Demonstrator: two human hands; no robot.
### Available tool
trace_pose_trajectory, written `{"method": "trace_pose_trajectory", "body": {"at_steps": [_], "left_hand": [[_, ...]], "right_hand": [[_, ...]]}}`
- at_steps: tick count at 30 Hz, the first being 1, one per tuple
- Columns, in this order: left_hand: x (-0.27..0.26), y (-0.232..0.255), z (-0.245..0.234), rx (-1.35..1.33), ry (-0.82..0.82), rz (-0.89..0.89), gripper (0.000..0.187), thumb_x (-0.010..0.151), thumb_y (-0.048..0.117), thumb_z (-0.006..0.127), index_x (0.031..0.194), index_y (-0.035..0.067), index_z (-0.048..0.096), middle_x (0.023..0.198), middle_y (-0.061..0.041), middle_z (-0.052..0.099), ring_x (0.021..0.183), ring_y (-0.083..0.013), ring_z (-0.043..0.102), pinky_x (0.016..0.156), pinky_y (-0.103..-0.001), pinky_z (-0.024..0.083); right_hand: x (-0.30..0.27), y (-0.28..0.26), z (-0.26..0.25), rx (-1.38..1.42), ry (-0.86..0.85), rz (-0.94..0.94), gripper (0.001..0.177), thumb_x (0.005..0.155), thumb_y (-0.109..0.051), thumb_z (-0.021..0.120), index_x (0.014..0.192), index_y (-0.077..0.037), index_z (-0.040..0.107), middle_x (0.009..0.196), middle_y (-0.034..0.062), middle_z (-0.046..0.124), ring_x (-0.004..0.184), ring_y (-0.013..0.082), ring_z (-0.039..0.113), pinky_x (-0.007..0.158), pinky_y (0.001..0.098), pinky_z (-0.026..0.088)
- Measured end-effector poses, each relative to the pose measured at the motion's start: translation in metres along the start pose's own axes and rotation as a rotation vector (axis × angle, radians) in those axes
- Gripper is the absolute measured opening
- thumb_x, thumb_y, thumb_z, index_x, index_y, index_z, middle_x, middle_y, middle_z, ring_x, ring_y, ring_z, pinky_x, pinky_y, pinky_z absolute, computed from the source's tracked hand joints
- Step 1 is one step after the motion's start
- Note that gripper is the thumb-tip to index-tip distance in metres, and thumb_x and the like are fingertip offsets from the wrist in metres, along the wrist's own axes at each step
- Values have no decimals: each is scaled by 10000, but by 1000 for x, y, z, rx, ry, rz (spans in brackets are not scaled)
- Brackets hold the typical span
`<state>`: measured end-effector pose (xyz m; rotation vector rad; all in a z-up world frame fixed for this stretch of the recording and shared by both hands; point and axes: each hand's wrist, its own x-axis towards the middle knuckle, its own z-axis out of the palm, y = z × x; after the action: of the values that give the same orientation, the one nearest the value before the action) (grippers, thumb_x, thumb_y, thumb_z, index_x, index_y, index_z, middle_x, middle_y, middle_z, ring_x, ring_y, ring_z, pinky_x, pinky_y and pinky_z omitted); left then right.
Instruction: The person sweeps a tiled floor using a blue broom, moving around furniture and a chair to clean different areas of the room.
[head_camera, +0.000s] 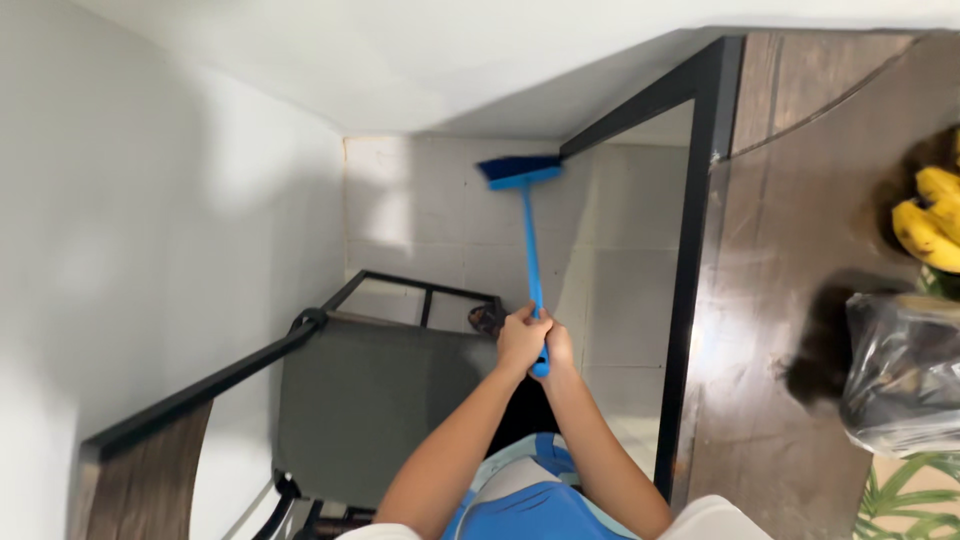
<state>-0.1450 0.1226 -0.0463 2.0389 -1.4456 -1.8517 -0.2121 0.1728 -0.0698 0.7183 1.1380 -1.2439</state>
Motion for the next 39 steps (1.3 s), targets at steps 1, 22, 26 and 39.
{"method": "trace_pose_trajectory", "body": {"at_steps": [1,22,26,39], "left_hand": [[-12,-6,-13,-140,-62,2,590,839,302,762,1382,95,659,955,-166,709,781,-158,613,722,-297,471],[-46,-74,-50,-619,-15,20,559,907,124,639,1454,27,571,835,-67,693,657,-110,555,577,-289,450],[-69,-94,36,-242,-67,-25,279,907,169,710,1105,-23,748,739,-141,687,637,-151,574,586,-325,470],[-50,-41,23,-304,-266,107,535,833,238,723,1333,51,696,811,-126,715,701,-177,616,652,-322,502]], "right_hand": [[-3,15,-3,-46,50,-63,334,993,-362,498,1000,-45,603,825,135,660,717,270,654,644,405,544],[24,91,-28,-304,-166,-172,217,1073,-231,562,1181,-64,650,935,72,633,823,197,597,718,349,515],[6,56,-134,-167,-94,72,265,978,-319,546,1048,-80,635,897,155,679,811,296,669,705,427,580],[-33,22,-66,-52,198,-293,270,1039,-329,533,1102,-87,634,878,77,653,756,203,656,649,365,553]]}}
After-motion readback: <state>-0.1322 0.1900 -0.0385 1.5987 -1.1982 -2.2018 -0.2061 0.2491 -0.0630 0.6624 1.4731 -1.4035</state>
